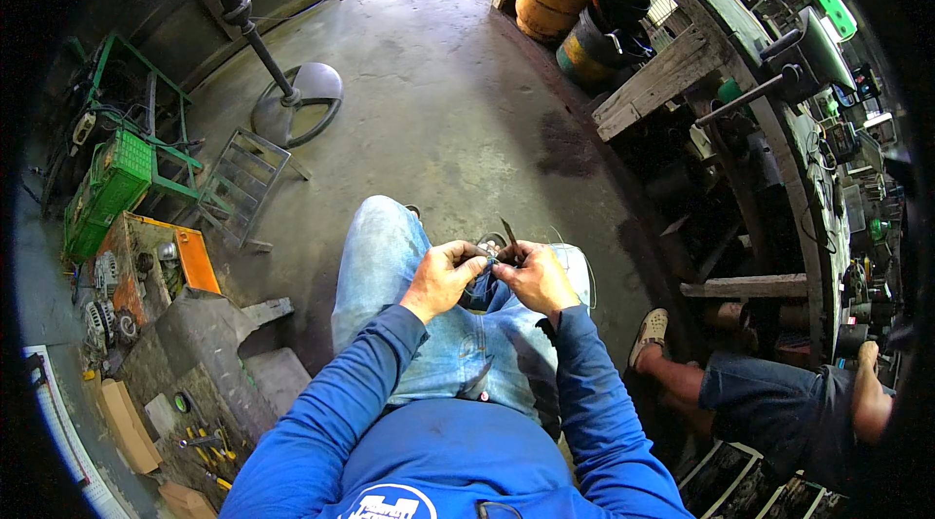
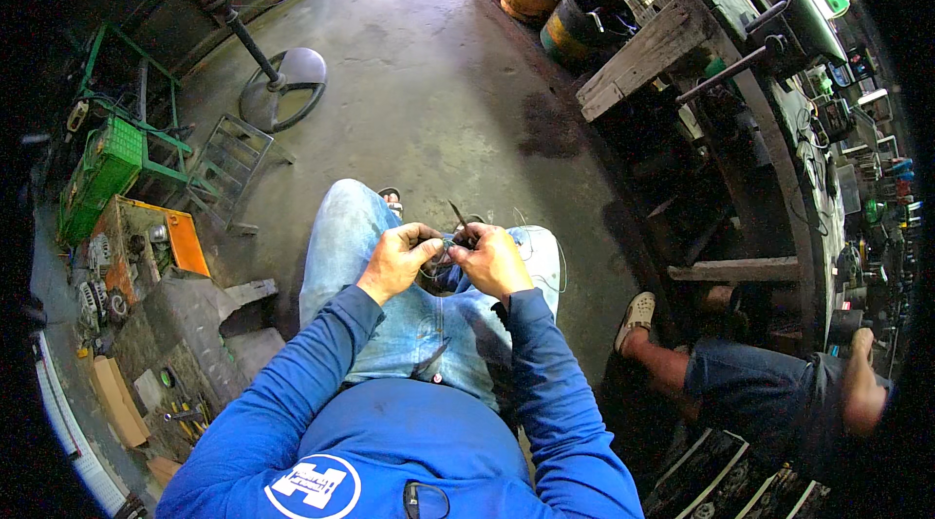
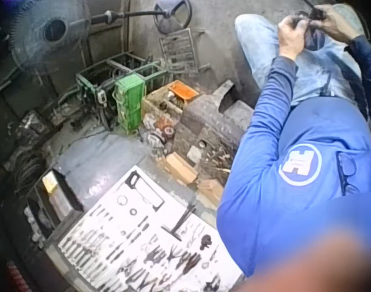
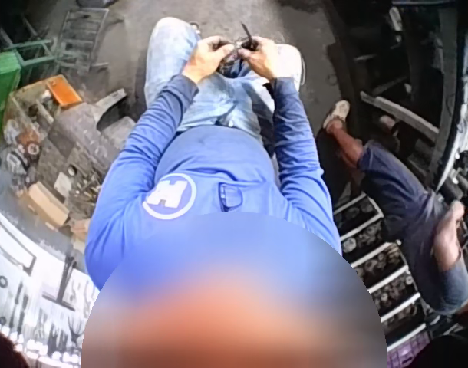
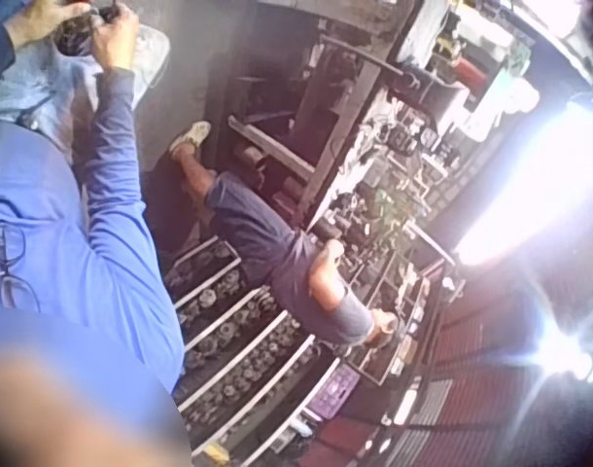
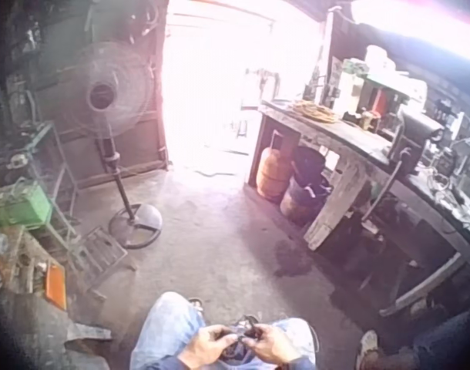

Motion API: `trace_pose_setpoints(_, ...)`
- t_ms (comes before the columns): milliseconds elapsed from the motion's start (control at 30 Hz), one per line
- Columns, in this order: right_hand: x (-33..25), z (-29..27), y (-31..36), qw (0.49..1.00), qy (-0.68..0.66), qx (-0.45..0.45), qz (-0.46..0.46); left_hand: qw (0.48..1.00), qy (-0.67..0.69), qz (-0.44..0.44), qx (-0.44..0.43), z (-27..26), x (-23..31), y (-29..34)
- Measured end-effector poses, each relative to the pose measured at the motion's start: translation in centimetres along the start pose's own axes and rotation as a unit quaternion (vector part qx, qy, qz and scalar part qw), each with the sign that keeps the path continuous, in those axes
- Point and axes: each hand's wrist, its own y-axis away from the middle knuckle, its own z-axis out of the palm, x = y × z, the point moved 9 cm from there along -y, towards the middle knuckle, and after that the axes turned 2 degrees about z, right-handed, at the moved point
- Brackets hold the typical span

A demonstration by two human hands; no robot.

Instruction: The person strips insulation from a wire, twists the exposed strands, and uses a knife to trim and clean the ends. They handle the wire repeatedly while seated, performing small adjustments to the connection.

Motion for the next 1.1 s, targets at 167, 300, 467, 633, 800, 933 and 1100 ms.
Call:
trace_pose_setpoints(167,-0.9,-1.2,0.6,0.999,0.003,-0.027,-0.017,0.999,0.016,-0.019,0.028,-0.8,-0.4,-0.1)
trace_pose_setpoints(300,-1.3,-0.6,0.7,0.999,-0.012,-0.044,-0.021,1.000,0.028,-0.005,0.011,-0.3,-0.4,-0.3)
trace_pose_setpoints(467,0.3,1.4,-0.1,0.998,-0.031,-0.047,0.036,0.998,-0.002,0.032,0.046,-0.9,0.4,-0.3)
trace_pose_setpoints(633,0.4,2.1,-0.6,1.000,0.003,0.006,-0.011,0.999,0.030,0.024,0.032,-0.6,0.2,-0.1)
trace_pose_setpoints(800,-1.0,2.0,-0.5,0.996,0.055,-0.007,-0.072,0.995,0.098,0.019,0.008,-0.2,-0.5,-0.5)
trace_pose_setpoints(933,-1.2,0.5,-0.6,0.994,0.093,-0.025,-0.058,0.979,0.197,-0.056,0.014,-0.5,-1.9,-0.5)
trace_pose_setpoints(1100,-1.7,0.0,-0.6,0.989,0.135,-0.025,-0.047,0.983,0.159,-0.081,-0.036,0.5,-1.4,-0.2)
